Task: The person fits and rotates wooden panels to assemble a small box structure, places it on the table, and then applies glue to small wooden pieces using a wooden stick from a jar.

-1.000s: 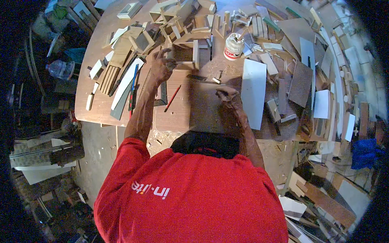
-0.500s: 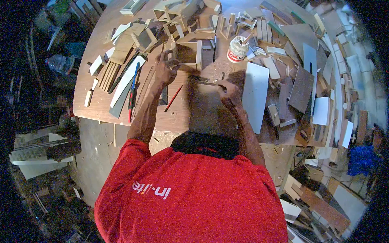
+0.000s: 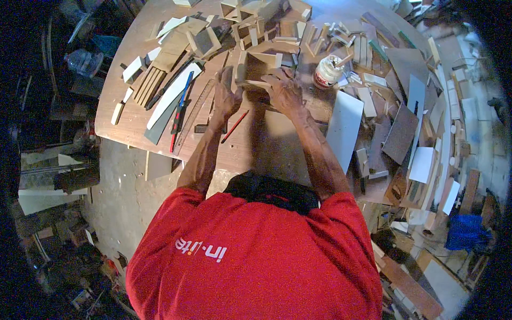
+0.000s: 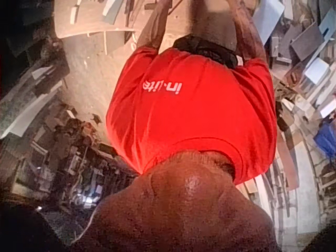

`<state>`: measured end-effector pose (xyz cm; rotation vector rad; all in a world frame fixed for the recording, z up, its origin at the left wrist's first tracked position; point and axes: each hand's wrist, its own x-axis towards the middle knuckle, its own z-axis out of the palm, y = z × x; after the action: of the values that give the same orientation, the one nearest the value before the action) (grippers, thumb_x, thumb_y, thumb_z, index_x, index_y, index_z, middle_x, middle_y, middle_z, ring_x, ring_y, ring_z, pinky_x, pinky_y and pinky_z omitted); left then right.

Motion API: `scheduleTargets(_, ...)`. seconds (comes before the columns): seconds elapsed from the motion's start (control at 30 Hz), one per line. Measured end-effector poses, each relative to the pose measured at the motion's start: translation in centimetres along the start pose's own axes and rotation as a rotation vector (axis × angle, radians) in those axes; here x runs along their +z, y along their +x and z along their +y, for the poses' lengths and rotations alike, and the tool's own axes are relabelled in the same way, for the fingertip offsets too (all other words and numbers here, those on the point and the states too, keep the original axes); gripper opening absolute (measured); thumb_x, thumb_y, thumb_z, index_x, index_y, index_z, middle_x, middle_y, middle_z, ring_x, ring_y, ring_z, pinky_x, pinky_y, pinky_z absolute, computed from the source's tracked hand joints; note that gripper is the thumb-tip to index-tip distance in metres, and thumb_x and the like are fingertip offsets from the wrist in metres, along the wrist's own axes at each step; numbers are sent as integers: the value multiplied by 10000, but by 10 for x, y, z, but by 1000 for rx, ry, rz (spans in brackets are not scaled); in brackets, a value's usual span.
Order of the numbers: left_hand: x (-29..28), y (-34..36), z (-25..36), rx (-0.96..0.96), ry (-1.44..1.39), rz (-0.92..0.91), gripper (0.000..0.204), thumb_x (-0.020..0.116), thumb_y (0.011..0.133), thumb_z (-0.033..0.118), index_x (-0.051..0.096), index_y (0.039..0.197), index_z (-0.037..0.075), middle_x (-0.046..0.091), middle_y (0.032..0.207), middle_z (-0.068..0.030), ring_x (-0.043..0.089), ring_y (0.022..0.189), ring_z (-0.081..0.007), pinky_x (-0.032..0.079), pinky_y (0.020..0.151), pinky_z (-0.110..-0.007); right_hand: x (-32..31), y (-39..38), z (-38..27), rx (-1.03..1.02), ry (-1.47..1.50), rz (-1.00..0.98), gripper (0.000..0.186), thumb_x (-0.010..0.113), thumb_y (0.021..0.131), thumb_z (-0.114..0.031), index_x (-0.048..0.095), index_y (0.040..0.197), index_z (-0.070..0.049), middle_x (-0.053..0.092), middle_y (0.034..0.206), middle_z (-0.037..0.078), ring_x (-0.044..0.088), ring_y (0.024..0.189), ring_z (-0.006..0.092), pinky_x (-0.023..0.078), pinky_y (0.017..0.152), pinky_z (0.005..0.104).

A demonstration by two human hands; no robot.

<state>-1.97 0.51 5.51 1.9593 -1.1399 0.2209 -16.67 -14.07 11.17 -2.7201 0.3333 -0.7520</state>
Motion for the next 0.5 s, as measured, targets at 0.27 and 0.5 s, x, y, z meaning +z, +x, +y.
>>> scheduleTargets(0.27, -2, -13, -1, -147, -127, -26, 590, 617, 741, 79, 439, 1300, 26, 432, 1311, -242, 423, 1207, -398, 362, 1041, -446, -3, 0, 10, 32, 4, -42, 422, 679, 638, -40, 648, 1055, -94, 484, 1222, 132, 498, 1105, 336, 422, 961, 431)
scheduleTargets(0.5, -14, 5, 19, -74, 60, -128, 398, 669, 754, 80, 638, 1146, 139, 414, 1357, -192, 393, 1269, -375, 351, 1060, -422, -2, -8, 20, 115, 65, -93, 458, 696, 667, -32, 603, 1112, -91, 495, 1203, 139, 502, 1113, 344, 459, 921, 417)
